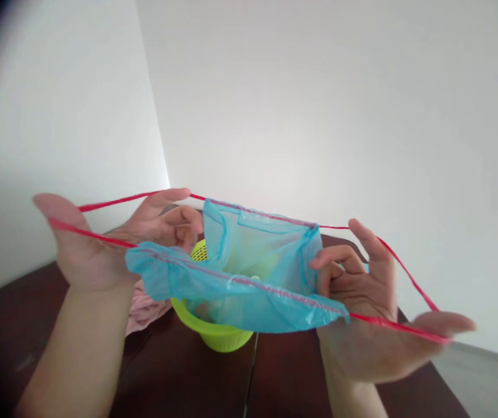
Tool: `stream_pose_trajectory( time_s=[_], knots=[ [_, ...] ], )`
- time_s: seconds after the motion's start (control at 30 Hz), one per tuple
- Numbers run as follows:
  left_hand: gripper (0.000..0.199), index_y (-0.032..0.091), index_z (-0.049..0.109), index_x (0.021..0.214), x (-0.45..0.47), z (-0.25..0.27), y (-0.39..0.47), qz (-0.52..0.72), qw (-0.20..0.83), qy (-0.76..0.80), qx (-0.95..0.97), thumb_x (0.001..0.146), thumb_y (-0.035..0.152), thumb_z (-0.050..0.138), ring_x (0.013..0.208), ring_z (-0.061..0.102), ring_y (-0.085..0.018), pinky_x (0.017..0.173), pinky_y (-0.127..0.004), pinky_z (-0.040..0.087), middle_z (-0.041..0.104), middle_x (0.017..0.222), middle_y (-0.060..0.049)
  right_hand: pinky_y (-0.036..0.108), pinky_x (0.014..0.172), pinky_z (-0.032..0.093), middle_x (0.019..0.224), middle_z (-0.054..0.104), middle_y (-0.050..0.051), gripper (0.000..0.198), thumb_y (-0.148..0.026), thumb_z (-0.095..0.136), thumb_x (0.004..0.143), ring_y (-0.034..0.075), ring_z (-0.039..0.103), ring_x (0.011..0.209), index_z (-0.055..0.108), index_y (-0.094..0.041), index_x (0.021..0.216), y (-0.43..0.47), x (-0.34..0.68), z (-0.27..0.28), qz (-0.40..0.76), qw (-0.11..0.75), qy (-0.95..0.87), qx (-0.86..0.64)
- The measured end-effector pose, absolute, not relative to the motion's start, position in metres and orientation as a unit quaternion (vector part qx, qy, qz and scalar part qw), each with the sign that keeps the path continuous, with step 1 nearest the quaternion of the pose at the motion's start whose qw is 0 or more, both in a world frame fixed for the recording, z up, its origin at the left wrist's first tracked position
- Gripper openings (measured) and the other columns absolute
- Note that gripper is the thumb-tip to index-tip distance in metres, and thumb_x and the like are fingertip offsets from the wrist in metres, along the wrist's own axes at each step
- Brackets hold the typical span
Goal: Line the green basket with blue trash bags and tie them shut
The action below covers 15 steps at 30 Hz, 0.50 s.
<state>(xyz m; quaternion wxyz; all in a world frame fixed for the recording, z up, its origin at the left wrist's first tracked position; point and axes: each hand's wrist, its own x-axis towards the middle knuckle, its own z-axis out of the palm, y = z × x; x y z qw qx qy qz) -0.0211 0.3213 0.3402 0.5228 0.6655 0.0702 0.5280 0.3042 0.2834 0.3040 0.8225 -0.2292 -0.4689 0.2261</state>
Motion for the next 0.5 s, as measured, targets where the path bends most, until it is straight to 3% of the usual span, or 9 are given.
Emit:
stream_pose_trajectory(
  time_s=[0.1, 0.17, 0.23, 0.3, 0.37, 0.43, 0.5],
  knots=[
    [0.097, 0.024, 0.083, 0.153, -0.019, 0.344, 0.321, 0.604, 0.461, 0.104, 0.642, 0.108, 0.102, 0.047, 0.083, 0.07, -0.025, 0.069, -0.037, 0.062, 0.078, 0.102, -0.011, 0.038, 0.053, 0.056, 0.085, 0.079, 0.006, 0.072, -0.087, 0.052, 0.111, 0.022, 0.067, 0.06, 0.097, -0.033, 0.129, 0.287, 0.312, 0.302, 0.157, 0.861, -0.447, -0.185],
    [0.086, 0.029, 0.085, 0.15, -0.014, 0.346, 0.318, 0.656, 0.425, 0.111, 0.614, 0.111, 0.097, 0.049, 0.097, 0.074, -0.026, 0.075, -0.035, 0.064, 0.081, 0.112, -0.01, 0.038, 0.065, 0.064, 0.105, 0.087, 0.001, 0.042, -0.067, 0.059, 0.117, 0.022, 0.075, 0.075, 0.097, -0.05, 0.121, 0.29, 0.316, 0.298, 0.095, 0.894, -0.41, -0.155],
    [0.074, 0.036, 0.084, 0.151, -0.008, 0.347, 0.312, 0.703, 0.394, 0.109, 0.582, 0.115, 0.091, 0.05, 0.121, 0.077, -0.028, 0.088, -0.037, 0.069, 0.083, 0.137, -0.009, 0.038, 0.072, 0.067, 0.121, 0.089, -0.007, 0.034, -0.055, 0.062, 0.12, 0.02, 0.079, 0.084, 0.095, -0.062, 0.115, 0.29, 0.317, 0.295, 0.061, 0.908, -0.389, -0.141],
    [0.061, 0.044, 0.081, 0.154, -0.004, 0.347, 0.306, 0.722, 0.384, 0.114, 0.564, 0.118, 0.085, 0.052, 0.143, 0.074, -0.032, 0.1, -0.042, 0.071, 0.08, 0.155, -0.005, 0.037, 0.069, 0.065, 0.12, 0.088, -0.006, 0.035, -0.056, 0.062, 0.121, 0.02, 0.077, 0.081, 0.096, -0.058, 0.112, 0.287, 0.315, 0.295, 0.051, 0.907, -0.386, -0.162],
    [0.053, 0.046, 0.08, 0.153, -0.001, 0.347, 0.299, 0.717, 0.408, 0.117, 0.553, 0.12, 0.079, 0.055, 0.151, 0.073, -0.035, 0.105, -0.047, 0.072, 0.081, 0.155, -0.004, 0.035, 0.062, 0.061, 0.104, 0.086, -0.001, 0.041, -0.063, 0.062, 0.119, 0.018, 0.073, 0.071, 0.098, -0.044, 0.113, 0.282, 0.311, 0.298, 0.073, 0.902, -0.378, -0.197],
    [0.049, 0.039, 0.081, 0.15, 0.0, 0.347, 0.294, 0.718, 0.45, 0.094, 0.522, 0.123, 0.071, 0.056, 0.14, 0.08, -0.034, 0.104, -0.046, 0.074, 0.086, 0.143, -0.006, 0.034, 0.064, 0.061, 0.097, 0.085, 0.001, 0.047, -0.063, 0.062, 0.118, 0.017, 0.072, 0.068, 0.098, -0.033, 0.118, 0.278, 0.306, 0.301, 0.119, 0.899, -0.361, -0.217],
    [0.047, 0.025, 0.08, 0.152, 0.0, 0.348, 0.29, 0.719, 0.509, 0.052, 0.471, 0.126, 0.055, 0.055, 0.113, 0.087, -0.026, 0.101, -0.041, 0.074, 0.089, 0.121, -0.007, 0.034, 0.068, 0.063, 0.102, 0.088, 0.003, 0.051, -0.06, 0.058, 0.121, 0.017, 0.075, 0.071, 0.098, -0.029, 0.12, 0.276, 0.303, 0.302, 0.142, 0.898, -0.362, -0.205]
  ],
)
